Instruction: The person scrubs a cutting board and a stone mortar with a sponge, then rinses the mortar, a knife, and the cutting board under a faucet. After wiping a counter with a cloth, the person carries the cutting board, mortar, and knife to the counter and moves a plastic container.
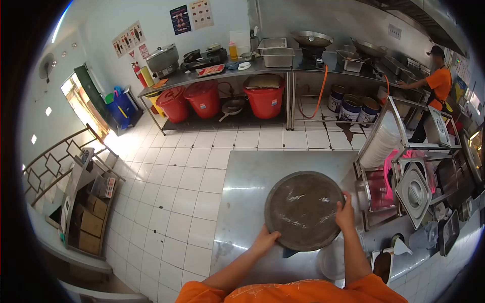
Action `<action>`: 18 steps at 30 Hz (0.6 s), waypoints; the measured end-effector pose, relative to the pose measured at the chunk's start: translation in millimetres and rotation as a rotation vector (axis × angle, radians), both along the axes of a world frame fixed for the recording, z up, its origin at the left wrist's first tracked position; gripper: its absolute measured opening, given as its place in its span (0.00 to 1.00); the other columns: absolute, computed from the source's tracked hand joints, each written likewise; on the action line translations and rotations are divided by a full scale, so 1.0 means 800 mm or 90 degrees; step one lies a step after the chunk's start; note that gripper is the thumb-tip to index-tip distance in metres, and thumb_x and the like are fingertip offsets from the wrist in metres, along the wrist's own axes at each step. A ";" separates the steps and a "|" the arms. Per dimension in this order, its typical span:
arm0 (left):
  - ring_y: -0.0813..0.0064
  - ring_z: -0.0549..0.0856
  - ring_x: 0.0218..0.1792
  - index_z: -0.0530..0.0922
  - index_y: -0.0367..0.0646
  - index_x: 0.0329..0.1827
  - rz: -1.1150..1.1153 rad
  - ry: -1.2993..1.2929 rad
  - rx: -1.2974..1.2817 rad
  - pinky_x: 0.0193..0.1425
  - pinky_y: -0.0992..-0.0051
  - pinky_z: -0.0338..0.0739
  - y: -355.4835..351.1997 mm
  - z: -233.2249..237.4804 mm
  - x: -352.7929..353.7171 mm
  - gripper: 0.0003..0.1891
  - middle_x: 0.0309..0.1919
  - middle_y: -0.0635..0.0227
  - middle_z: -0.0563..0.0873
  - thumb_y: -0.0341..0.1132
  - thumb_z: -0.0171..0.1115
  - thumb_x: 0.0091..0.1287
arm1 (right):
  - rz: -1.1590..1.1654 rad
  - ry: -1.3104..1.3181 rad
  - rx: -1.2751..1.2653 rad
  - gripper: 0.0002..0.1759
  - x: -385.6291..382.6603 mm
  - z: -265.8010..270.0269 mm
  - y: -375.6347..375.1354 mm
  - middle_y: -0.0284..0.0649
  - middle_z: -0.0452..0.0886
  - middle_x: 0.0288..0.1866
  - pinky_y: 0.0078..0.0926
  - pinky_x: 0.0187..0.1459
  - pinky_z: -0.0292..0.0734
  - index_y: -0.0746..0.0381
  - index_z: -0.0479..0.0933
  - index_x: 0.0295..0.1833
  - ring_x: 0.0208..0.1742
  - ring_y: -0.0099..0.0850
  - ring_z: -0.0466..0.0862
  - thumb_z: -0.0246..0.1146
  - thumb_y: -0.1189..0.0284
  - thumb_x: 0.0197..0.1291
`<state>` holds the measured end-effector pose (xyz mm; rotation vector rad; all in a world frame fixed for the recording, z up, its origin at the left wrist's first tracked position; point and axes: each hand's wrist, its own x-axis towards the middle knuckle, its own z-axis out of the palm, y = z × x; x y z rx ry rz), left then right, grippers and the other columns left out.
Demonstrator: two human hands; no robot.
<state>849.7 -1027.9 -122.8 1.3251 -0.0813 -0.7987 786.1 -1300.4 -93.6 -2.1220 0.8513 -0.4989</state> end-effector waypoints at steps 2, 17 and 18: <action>0.66 0.76 0.47 0.55 0.33 0.61 0.033 0.067 0.081 0.47 0.71 0.74 0.043 0.005 -0.026 0.29 0.50 0.53 0.72 0.27 0.54 0.56 | 0.033 0.045 0.028 0.23 -0.012 0.013 0.040 0.60 0.76 0.44 0.44 0.46 0.70 0.56 0.57 0.60 0.47 0.55 0.76 0.52 0.76 0.59; 0.63 0.71 0.58 0.48 0.44 0.70 -0.131 -0.069 -0.029 0.58 0.66 0.68 0.270 0.059 -0.243 0.39 0.57 0.53 0.71 0.50 0.56 0.63 | 0.176 0.035 -0.353 0.25 -0.093 -0.060 0.159 0.53 0.75 0.51 0.39 0.56 0.65 0.65 0.66 0.58 0.55 0.48 0.72 0.52 0.81 0.51; 0.63 0.70 0.59 0.51 0.45 0.70 -0.132 -0.132 -0.014 0.60 0.65 0.65 0.289 0.074 -0.262 0.37 0.57 0.54 0.71 0.50 0.55 0.63 | 0.161 -0.013 -0.375 0.23 -0.095 -0.041 0.180 0.54 0.75 0.48 0.41 0.56 0.64 0.67 0.69 0.56 0.53 0.48 0.72 0.53 0.81 0.50</action>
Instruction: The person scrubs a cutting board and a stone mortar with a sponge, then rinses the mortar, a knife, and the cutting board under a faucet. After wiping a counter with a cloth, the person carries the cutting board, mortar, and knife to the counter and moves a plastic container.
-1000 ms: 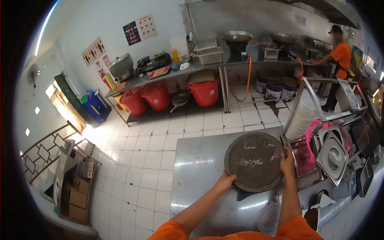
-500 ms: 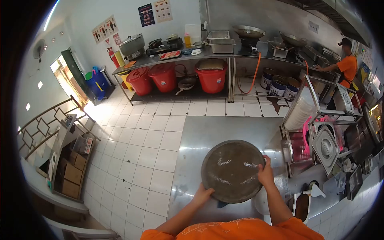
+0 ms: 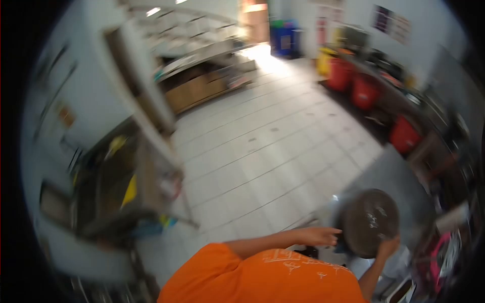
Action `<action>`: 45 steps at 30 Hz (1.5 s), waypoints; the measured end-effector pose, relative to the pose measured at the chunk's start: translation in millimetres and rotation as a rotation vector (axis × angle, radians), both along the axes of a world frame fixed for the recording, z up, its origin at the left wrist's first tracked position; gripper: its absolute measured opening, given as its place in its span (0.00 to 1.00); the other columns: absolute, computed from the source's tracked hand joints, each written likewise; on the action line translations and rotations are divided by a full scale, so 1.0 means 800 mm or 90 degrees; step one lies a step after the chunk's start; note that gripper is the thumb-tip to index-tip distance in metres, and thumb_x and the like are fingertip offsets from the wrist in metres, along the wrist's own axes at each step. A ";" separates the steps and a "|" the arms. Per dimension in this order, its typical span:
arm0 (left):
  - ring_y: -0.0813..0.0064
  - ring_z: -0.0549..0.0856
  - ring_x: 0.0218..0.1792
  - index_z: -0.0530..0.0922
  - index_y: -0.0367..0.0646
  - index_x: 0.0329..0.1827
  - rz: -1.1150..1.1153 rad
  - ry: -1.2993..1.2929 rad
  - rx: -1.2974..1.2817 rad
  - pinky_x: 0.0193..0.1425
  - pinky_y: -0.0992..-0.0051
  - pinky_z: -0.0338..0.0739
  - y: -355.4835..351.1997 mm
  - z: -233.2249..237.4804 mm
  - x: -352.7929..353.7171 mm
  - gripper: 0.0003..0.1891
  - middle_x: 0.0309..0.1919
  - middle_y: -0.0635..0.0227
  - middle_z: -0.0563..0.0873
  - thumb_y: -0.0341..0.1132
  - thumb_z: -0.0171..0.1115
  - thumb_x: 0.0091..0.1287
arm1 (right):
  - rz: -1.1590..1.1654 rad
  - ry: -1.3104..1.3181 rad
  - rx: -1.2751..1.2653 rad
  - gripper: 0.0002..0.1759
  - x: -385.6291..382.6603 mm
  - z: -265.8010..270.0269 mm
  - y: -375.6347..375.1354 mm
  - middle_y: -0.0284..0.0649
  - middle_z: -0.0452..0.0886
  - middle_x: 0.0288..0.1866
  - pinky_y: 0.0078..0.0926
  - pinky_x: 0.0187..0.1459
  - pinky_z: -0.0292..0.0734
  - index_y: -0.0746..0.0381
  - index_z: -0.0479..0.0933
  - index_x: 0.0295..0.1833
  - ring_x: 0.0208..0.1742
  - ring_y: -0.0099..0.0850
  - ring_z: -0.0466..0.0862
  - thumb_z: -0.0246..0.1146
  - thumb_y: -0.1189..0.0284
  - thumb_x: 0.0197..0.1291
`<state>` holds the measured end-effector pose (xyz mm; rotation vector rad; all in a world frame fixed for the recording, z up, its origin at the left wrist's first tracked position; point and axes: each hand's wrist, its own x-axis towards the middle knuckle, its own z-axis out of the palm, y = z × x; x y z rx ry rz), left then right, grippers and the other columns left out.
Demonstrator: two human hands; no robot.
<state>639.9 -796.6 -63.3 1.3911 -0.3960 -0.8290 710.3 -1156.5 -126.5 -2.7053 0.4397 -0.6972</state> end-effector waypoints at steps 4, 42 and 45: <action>0.62 0.68 0.61 0.57 0.45 0.68 0.162 -0.002 0.096 0.63 0.66 0.61 0.155 0.020 -0.101 0.33 0.58 0.55 0.71 0.52 0.54 0.64 | 0.121 -0.165 -0.062 0.23 -0.025 0.019 0.132 0.52 0.72 0.53 0.41 0.58 0.63 0.68 0.67 0.56 0.56 0.48 0.71 0.54 0.79 0.50; 0.51 0.71 0.58 0.65 0.34 0.60 1.133 0.909 0.272 0.61 0.63 0.64 0.443 -0.292 -1.076 0.27 0.54 0.47 0.74 0.45 0.51 0.63 | 1.161 0.845 0.549 0.15 -0.575 0.032 1.679 0.30 0.76 0.39 0.22 0.44 0.70 0.59 0.73 0.50 0.42 0.22 0.74 0.56 0.64 0.61; 0.51 0.71 0.58 0.65 0.35 0.60 1.100 0.841 0.337 0.61 0.63 0.64 0.560 -0.241 -1.149 0.27 0.54 0.48 0.74 0.44 0.50 0.63 | 1.073 0.935 0.798 0.14 -0.610 -0.066 1.815 0.28 0.75 0.39 0.21 0.42 0.69 0.58 0.73 0.51 0.43 0.21 0.73 0.54 0.66 0.62</action>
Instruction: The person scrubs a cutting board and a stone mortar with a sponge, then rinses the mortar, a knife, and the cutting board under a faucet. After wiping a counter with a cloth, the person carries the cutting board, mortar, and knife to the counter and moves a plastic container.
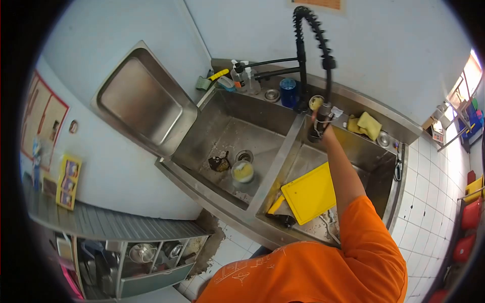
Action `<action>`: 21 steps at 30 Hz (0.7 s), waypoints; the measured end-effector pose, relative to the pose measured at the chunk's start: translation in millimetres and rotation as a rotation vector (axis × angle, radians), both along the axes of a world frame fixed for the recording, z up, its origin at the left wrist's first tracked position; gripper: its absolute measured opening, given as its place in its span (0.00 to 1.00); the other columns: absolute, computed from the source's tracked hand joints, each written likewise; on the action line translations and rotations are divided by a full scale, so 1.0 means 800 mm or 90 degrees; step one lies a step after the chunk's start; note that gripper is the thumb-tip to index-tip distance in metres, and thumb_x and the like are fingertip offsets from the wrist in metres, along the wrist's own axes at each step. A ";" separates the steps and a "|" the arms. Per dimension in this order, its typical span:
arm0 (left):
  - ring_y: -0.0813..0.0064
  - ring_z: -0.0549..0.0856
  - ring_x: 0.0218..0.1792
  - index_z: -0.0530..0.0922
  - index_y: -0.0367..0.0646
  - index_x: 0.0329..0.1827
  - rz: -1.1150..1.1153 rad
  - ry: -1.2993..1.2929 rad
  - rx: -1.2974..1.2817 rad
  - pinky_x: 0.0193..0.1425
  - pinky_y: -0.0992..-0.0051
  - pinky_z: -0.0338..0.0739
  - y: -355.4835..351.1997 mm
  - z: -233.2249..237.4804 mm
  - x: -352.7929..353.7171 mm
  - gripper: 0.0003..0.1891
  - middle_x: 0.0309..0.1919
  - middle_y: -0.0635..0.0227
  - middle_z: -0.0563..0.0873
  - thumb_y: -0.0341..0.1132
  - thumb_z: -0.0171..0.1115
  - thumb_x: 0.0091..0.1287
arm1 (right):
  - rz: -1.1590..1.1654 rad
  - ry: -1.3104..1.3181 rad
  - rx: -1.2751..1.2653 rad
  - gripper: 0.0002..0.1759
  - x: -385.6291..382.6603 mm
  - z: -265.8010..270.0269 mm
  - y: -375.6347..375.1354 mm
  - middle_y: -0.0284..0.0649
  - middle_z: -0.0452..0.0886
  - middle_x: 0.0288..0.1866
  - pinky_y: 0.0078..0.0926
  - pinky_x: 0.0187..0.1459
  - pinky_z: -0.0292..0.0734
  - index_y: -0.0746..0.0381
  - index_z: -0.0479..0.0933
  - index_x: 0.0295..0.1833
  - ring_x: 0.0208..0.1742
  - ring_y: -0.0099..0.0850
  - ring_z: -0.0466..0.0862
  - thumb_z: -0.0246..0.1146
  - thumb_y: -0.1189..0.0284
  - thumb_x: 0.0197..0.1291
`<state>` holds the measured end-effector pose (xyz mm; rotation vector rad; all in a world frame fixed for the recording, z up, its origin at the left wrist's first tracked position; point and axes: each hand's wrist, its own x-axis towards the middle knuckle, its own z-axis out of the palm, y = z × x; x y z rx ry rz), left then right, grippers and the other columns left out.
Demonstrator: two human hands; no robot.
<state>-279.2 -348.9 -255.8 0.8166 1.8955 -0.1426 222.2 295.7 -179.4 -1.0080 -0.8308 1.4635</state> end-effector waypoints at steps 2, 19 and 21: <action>0.52 0.71 0.58 0.65 0.35 0.60 -0.054 0.040 0.069 0.61 0.63 0.64 0.106 0.052 -0.050 0.26 0.54 0.48 0.74 0.44 0.50 0.63 | -0.202 -0.142 0.418 0.15 -0.022 -0.054 0.088 0.29 0.75 0.41 0.20 0.45 0.68 0.57 0.73 0.53 0.44 0.21 0.72 0.52 0.66 0.63; 0.83 0.75 0.36 0.73 0.42 0.53 0.198 -0.124 0.321 0.41 0.81 0.70 0.426 0.153 -0.041 0.18 0.34 0.74 0.78 0.42 0.55 0.65 | -0.030 -0.547 -0.623 0.24 0.001 -0.365 -0.386 0.46 0.71 0.57 0.33 0.53 0.69 0.67 0.67 0.57 0.55 0.38 0.73 0.56 0.66 0.56; 0.83 0.75 0.35 0.73 0.42 0.53 0.203 -0.103 0.312 0.41 0.81 0.70 0.431 0.175 -0.034 0.17 0.35 0.72 0.78 0.41 0.54 0.65 | -0.431 -0.202 -0.822 0.35 -0.023 -0.379 -0.420 0.47 0.66 0.61 0.33 0.52 0.69 0.68 0.61 0.60 0.55 0.41 0.71 0.64 0.68 0.47</action>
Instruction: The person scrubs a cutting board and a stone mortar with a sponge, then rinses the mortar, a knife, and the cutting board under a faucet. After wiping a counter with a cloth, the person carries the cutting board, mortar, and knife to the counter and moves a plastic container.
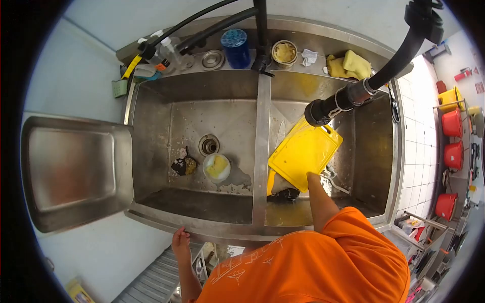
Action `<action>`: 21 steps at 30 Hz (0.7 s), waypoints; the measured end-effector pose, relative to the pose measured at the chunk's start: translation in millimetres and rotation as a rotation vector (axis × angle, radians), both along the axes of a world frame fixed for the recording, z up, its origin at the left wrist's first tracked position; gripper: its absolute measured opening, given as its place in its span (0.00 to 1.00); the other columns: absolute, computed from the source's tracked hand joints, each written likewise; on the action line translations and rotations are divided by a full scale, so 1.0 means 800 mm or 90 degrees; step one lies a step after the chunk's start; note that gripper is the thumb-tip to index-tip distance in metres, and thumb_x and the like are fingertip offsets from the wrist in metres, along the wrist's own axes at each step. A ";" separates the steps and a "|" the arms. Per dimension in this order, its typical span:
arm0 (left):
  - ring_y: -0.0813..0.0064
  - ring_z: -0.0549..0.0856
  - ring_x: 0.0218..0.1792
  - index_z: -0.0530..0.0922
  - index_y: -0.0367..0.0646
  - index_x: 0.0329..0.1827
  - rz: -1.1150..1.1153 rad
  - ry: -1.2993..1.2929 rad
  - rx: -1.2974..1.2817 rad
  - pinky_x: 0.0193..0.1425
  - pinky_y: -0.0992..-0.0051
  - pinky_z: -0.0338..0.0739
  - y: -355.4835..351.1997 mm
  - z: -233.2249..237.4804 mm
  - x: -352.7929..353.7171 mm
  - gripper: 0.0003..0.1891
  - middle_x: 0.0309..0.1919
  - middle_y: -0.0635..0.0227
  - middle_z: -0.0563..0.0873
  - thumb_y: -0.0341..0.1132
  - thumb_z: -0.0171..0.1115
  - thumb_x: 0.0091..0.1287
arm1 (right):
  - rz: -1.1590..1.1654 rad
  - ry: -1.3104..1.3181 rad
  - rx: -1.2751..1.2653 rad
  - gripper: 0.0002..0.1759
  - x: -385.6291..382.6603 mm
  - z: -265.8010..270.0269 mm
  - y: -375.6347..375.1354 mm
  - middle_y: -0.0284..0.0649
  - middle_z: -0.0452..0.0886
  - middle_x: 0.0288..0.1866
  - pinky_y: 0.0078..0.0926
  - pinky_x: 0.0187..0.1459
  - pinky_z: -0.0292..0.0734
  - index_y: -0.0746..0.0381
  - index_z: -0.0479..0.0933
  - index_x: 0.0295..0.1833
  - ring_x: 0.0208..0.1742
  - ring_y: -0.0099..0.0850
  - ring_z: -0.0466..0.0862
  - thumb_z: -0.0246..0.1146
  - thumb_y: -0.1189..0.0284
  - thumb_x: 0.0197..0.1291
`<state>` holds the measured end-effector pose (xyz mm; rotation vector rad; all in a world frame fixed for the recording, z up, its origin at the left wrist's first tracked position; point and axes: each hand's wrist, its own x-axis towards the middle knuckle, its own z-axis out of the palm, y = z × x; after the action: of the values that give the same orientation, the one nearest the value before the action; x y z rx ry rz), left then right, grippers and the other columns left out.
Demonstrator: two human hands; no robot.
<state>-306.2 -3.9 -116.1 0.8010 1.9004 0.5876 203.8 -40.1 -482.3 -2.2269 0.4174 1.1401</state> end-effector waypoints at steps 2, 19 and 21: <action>0.83 0.75 0.35 0.73 0.42 0.53 0.019 0.012 -0.001 0.42 0.81 0.70 0.001 0.001 -0.001 0.17 0.36 0.71 0.78 0.41 0.54 0.65 | -0.177 -0.082 -0.098 0.43 -0.046 0.098 0.037 0.50 0.67 0.58 0.35 0.52 0.69 0.67 0.54 0.62 0.53 0.45 0.72 0.68 0.73 0.39; 0.63 0.66 0.60 0.66 0.40 0.59 -0.186 0.194 0.233 0.64 0.66 0.58 0.095 0.051 0.121 0.22 0.58 0.56 0.67 0.31 0.57 0.61 | 0.028 -0.011 0.378 0.15 0.045 0.257 0.048 0.42 0.74 0.28 0.28 0.29 0.69 0.69 0.74 0.36 0.27 0.35 0.75 0.53 0.81 0.36; 0.64 0.67 0.61 0.65 0.40 0.60 -0.239 0.001 0.291 0.64 0.68 0.59 0.115 0.046 0.166 0.22 0.59 0.57 0.67 0.31 0.56 0.62 | 0.167 -0.039 0.338 0.18 0.080 0.281 0.035 0.44 0.76 0.30 0.28 0.30 0.70 0.70 0.74 0.38 0.28 0.35 0.75 0.52 0.82 0.34</action>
<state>-173.8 88.1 -79.7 1.4138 1.5738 0.7912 267.4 -12.3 -257.2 -1.8678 -0.1947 1.1472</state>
